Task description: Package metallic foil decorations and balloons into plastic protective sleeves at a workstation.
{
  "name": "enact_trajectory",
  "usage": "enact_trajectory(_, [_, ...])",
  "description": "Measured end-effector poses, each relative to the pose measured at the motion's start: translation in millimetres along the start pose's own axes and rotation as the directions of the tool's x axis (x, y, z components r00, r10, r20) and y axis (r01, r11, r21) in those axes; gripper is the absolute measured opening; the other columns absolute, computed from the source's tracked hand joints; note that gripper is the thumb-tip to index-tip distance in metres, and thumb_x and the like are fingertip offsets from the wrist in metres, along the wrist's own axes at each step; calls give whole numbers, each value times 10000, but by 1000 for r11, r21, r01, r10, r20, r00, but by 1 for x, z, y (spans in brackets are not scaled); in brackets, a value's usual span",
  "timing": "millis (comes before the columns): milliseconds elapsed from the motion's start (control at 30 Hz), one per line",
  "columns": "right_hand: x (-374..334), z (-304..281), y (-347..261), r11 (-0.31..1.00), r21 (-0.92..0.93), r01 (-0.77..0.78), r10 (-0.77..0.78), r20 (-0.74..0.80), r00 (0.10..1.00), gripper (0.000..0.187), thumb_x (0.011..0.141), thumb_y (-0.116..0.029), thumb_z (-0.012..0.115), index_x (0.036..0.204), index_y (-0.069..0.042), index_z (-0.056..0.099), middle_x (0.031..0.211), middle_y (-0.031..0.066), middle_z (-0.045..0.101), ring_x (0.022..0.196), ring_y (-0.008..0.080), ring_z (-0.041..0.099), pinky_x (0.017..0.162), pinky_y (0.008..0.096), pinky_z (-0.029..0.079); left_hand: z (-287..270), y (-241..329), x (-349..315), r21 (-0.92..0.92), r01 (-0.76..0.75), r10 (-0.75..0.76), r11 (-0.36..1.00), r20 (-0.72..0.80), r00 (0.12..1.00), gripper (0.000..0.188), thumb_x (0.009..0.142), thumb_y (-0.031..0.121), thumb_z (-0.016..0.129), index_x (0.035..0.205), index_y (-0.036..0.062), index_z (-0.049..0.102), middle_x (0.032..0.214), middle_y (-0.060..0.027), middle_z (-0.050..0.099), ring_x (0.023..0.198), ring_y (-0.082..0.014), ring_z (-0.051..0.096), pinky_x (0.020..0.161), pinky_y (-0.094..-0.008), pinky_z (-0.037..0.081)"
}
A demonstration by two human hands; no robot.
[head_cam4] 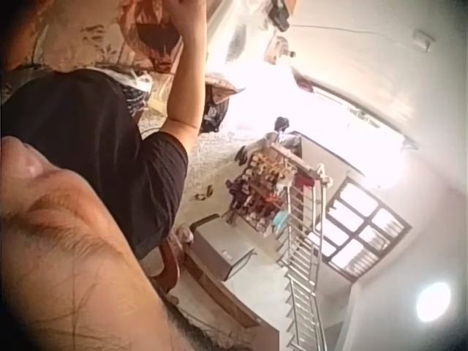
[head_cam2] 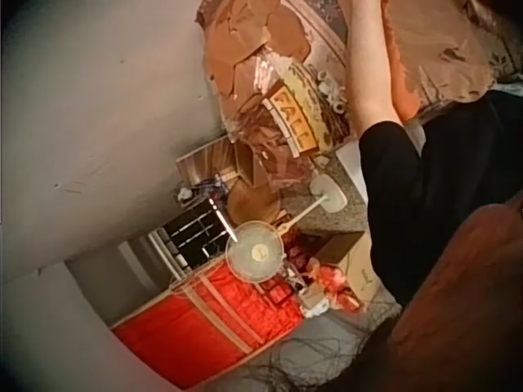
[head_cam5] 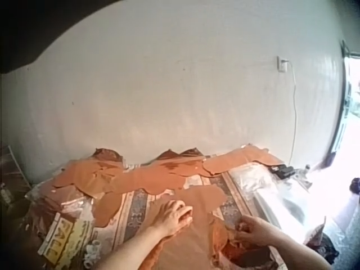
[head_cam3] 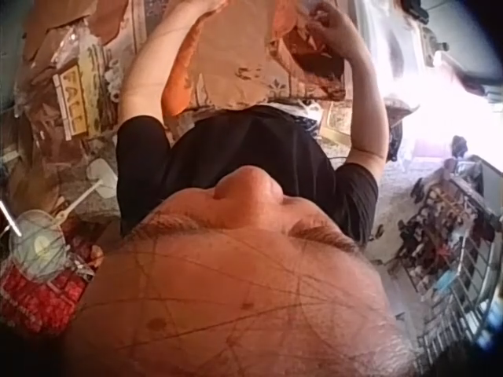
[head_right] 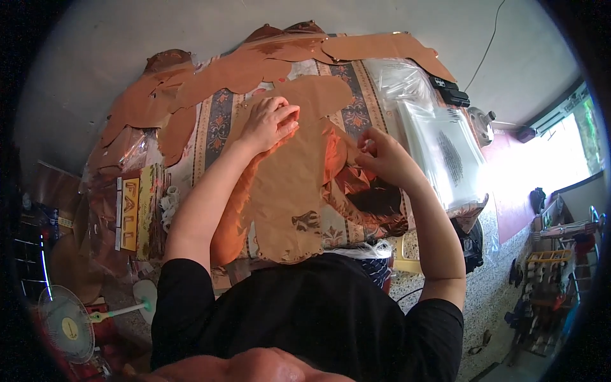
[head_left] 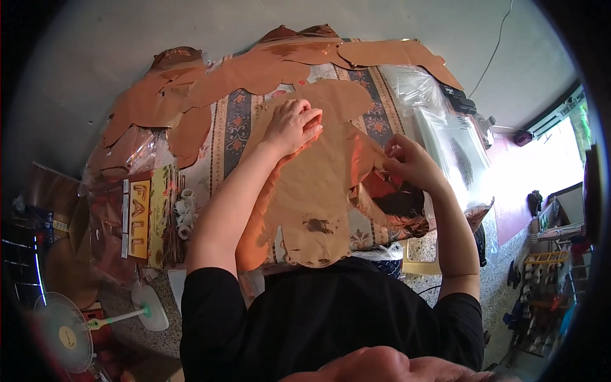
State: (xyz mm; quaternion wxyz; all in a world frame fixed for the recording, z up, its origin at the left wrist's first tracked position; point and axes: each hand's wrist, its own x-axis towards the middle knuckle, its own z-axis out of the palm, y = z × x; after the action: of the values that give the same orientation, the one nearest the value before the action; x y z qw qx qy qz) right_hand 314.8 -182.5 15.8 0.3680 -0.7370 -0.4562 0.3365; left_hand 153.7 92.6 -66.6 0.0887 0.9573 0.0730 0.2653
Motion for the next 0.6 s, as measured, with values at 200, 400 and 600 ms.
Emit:
enact_trajectory(200, [9,10,-57,977,214,1,-25,111,993,308,831,-43,678,1104,-61,539,762,6,595,669,61,538,580,227,430,-1,1,3,23,12,-14,1000,61,998,390,866,339,658,1222,184,629,1151,-39,523,1135,-254,494,991,-416,369])
enact_trajectory(400, [56,92,-77,964,-24,265,-233,401,886,411,797,-103,715,1164,-89,529,865,86,604,746,146,584,648,303,487,18,-21,1,106,-71,74,992,-27,997,318,902,315,578,1188,203,660,1152,-51,528,1149,-269,480,986,-425,366])
enact_trajectory(600, [55,107,-61,875,70,480,-457,449,768,307,890,-116,598,1184,-37,553,907,100,667,844,182,663,738,314,535,1,10,9,83,36,-43,996,76,996,314,923,283,522,1206,227,647,1166,-54,522,1165,-263,468,985,-424,369])
